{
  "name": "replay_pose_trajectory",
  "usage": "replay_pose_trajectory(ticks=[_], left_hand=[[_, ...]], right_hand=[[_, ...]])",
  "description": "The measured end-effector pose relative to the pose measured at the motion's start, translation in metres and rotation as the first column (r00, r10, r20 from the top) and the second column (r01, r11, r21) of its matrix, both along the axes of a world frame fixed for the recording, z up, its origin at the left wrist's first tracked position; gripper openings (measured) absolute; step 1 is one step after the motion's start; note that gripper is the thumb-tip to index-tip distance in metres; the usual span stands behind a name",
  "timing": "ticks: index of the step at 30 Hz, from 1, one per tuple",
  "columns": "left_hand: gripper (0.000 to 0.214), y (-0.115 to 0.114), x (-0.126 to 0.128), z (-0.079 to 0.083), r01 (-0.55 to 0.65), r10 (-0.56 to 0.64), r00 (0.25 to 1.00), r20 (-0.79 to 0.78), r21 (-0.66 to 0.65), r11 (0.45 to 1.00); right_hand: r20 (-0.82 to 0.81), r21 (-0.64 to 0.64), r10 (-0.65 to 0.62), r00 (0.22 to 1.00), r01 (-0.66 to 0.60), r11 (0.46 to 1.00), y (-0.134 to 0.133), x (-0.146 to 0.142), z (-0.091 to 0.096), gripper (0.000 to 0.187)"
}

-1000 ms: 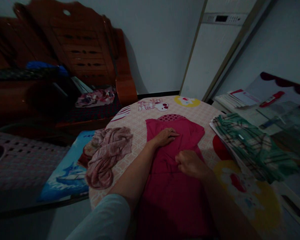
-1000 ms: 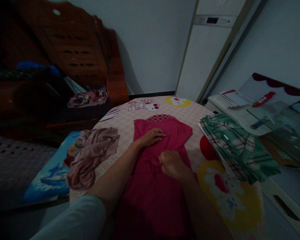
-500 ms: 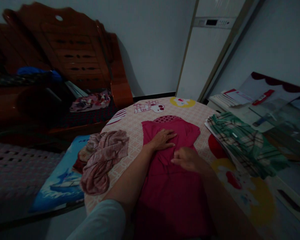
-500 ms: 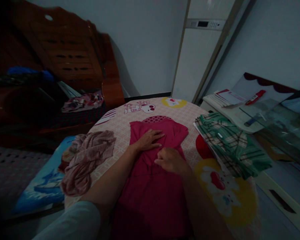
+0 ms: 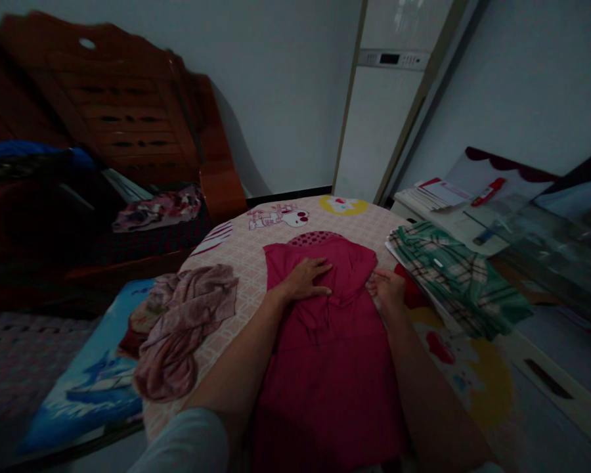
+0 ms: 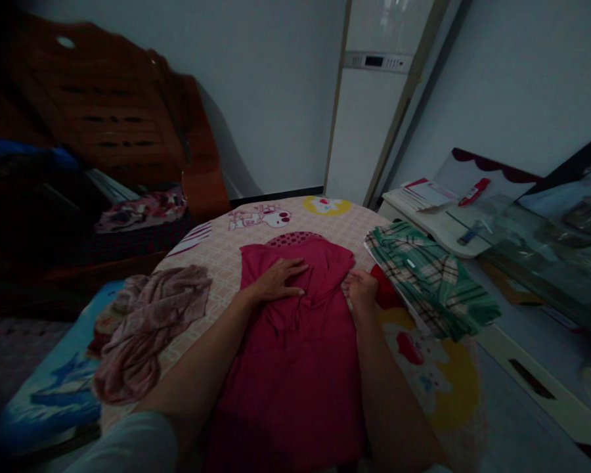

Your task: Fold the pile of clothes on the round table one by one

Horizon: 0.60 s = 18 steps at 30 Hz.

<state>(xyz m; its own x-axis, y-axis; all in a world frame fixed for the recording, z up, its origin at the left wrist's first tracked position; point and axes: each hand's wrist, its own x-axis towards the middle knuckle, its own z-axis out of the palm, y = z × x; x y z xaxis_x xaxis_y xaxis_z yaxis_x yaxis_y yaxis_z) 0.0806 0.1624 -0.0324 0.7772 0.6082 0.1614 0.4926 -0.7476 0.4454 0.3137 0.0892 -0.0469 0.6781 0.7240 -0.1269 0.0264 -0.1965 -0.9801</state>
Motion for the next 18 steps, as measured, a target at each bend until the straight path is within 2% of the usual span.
replay_pose_trajectory(ticks=[3,6,9,12,15,18], left_hand=[[0.034,-0.014,0.012,0.021,0.030,-0.023,0.994,0.111,-0.060,0.998],[0.029,-0.038,0.036,0.031,0.071,-0.069,0.992,0.106,-0.013,0.997],[0.032,-0.058,0.060,0.022,0.045,-0.042,0.998,-0.036,0.092,0.995],[0.029,-0.063,0.070,0.007,-0.032,0.041,0.995,-0.086,0.106,0.994],[0.034,-0.055,0.067,0.000,-0.116,0.116,0.993,0.036,-0.001,0.993],[0.036,-0.046,0.059,0.001,-0.183,0.207,0.960,0.189,-0.135,0.974]], right_hand=[[-0.065,0.032,-0.025,0.998,0.027,0.999,0.002,0.001,-0.008,0.021],[-0.063,0.070,-0.012,0.998,0.016,0.997,0.000,0.003,-0.010,0.024],[-0.042,0.095,0.016,0.999,-0.012,0.995,-0.001,0.005,-0.013,0.028],[-0.033,0.097,0.019,0.999,-0.015,0.995,0.000,0.005,-0.014,0.030],[-0.028,0.126,0.013,1.000,-0.009,0.992,0.002,0.005,-0.014,0.033],[-0.024,0.170,0.013,1.000,-0.009,0.985,0.003,0.006,-0.015,0.043]])
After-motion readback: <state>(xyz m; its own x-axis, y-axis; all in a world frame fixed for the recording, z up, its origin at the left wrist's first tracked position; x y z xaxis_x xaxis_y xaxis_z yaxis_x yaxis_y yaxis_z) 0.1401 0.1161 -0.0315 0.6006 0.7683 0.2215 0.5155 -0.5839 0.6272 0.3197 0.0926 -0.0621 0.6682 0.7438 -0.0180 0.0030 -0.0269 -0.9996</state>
